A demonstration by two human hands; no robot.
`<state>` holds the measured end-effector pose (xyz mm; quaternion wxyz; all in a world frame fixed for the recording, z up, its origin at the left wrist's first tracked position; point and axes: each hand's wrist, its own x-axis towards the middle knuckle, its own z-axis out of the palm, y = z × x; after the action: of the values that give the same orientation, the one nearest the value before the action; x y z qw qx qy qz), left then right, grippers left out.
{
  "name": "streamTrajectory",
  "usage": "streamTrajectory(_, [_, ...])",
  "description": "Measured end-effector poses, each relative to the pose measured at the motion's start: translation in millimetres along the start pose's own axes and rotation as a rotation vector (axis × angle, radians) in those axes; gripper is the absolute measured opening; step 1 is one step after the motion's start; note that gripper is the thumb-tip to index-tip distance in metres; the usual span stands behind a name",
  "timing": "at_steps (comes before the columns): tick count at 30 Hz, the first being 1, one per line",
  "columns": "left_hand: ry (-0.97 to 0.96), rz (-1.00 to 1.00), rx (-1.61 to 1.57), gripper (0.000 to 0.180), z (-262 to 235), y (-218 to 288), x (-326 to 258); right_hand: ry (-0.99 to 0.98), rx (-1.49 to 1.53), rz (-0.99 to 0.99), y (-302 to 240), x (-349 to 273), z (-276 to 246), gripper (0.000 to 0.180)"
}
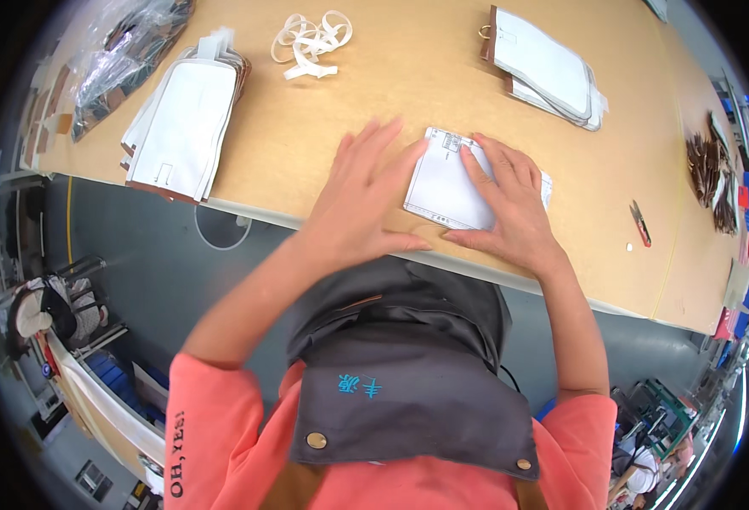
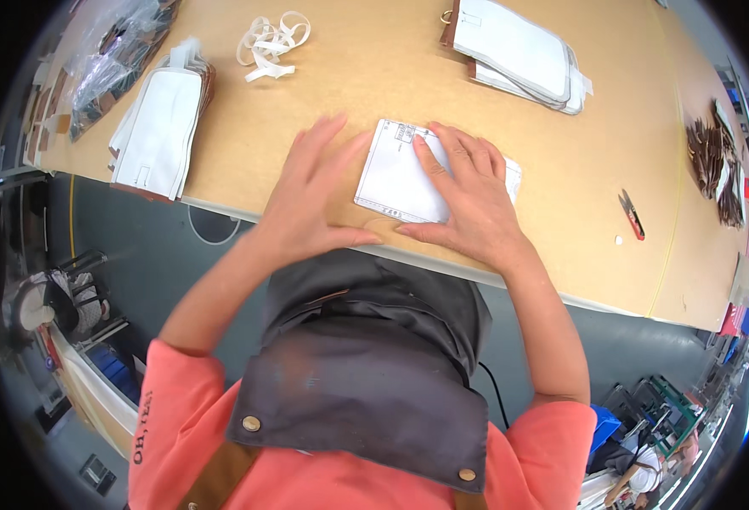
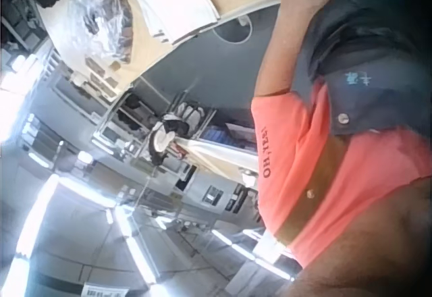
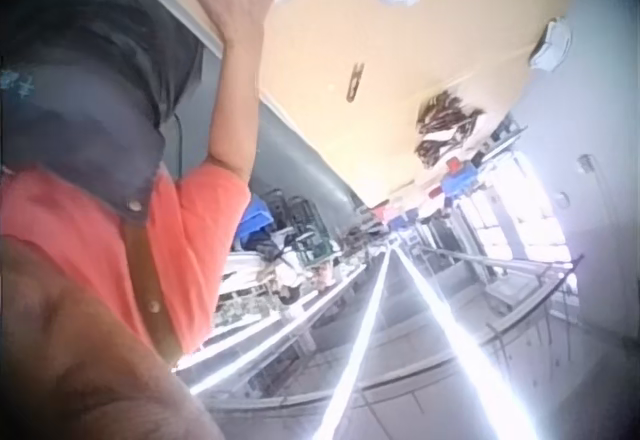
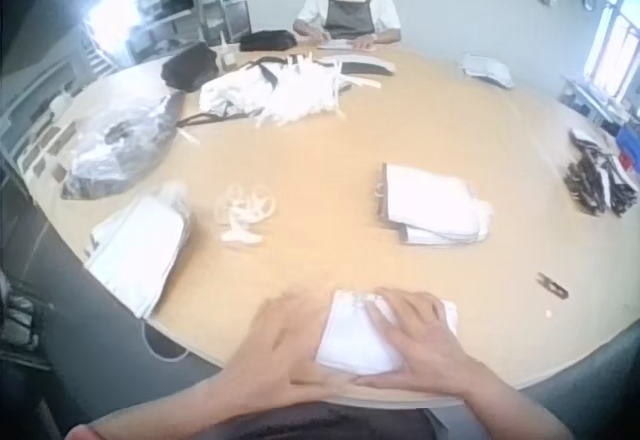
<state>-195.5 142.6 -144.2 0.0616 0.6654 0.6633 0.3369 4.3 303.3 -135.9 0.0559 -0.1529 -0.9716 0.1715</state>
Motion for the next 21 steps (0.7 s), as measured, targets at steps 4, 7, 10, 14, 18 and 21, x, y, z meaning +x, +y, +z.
streamTrajectory(4, [0.157, -0.129, -0.044, 0.056, 14.0, 9.0, -35.7, -0.005, -0.009, 0.015, -2.6, 0.5, -3.8, 0.096])
streamTrajectory(7, [0.198, -0.118, -0.005, 0.038, 21.6, 14.5, -37.4, 0.010, -0.025, 0.018, -2.5, -0.7, -1.6, 0.100])
streamTrajectory(10, [0.206, -0.081, -0.018, 0.030, 24.5, 21.6, -34.3, 0.032, -0.039, -0.004, -1.7, -0.9, 0.2, 0.099])
streamTrajectory(14, [0.220, -0.004, 0.062, 0.027, 28.3, 16.5, -36.0, 0.069, -0.045, -0.031, -0.9, -0.6, 1.9, 0.093])
streamTrajectory(18, [0.235, -0.009, 0.036, 0.023, 25.7, 7.8, -29.7, 0.057, -0.065, -0.028, -0.1, -1.9, 1.7, 0.095])
streamTrajectory(21, [0.243, -0.047, -0.042, 0.020, 24.4, 8.4, -25.8, 0.047, -0.071, -0.022, 0.6, -2.9, 3.2, 0.097])
